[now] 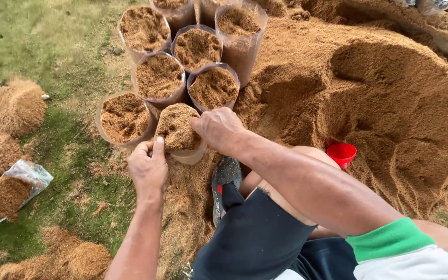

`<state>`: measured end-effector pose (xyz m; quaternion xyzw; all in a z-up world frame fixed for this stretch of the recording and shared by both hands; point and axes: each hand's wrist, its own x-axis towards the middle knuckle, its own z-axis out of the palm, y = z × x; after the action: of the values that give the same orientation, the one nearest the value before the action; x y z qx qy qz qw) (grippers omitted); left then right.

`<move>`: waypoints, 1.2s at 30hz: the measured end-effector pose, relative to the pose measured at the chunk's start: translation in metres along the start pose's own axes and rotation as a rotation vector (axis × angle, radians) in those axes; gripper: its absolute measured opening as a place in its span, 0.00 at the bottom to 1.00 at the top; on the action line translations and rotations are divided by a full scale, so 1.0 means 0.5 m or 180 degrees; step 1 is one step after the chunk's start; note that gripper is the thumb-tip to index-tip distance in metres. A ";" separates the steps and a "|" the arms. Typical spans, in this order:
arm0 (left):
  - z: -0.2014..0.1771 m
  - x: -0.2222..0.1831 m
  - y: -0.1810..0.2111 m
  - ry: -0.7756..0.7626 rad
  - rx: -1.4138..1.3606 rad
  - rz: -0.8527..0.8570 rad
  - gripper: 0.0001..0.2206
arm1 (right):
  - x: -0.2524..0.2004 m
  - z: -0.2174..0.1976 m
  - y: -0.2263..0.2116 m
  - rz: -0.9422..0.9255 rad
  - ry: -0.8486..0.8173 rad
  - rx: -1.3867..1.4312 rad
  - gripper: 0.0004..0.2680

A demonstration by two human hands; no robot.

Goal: Filling and packing plastic bags with agricultural substrate using a scoop and manual compression.

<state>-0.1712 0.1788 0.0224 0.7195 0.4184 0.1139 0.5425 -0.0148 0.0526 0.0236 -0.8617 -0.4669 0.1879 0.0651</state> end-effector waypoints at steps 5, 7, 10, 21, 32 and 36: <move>0.003 -0.031 0.011 -0.0046 0.0022 0.0185 0.16 | -0.007 0.003 0.005 -0.0016 0.0090 -0.0021 0.08; 0.009 -0.042 0.027 -0.0114 0.0044 0.0222 0.20 | -0.011 0.000 0.008 0.0005 0.0186 0.0026 0.08; 0.024 -0.054 0.019 -0.0200 0.0064 0.0219 0.27 | -0.007 0.006 0.013 -0.0025 0.0294 -0.0193 0.03; 0.081 -0.037 -0.112 -0.0105 -0.0634 0.0246 0.29 | -0.005 0.019 -0.022 -0.0259 0.0825 -0.0610 0.03; 0.110 -0.012 -0.203 0.0136 -0.0516 0.0152 0.23 | 0.008 0.052 -0.009 -0.0202 0.0873 -0.1003 0.03; 0.068 0.024 -0.215 0.1031 -0.0534 0.0464 0.12 | -0.020 0.008 -0.008 0.0089 0.0294 -0.0430 0.08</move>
<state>-0.1940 0.1705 -0.0882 0.6725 0.4360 0.3016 0.5164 -0.0244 0.0462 0.0234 -0.8783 -0.4628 0.1169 0.0256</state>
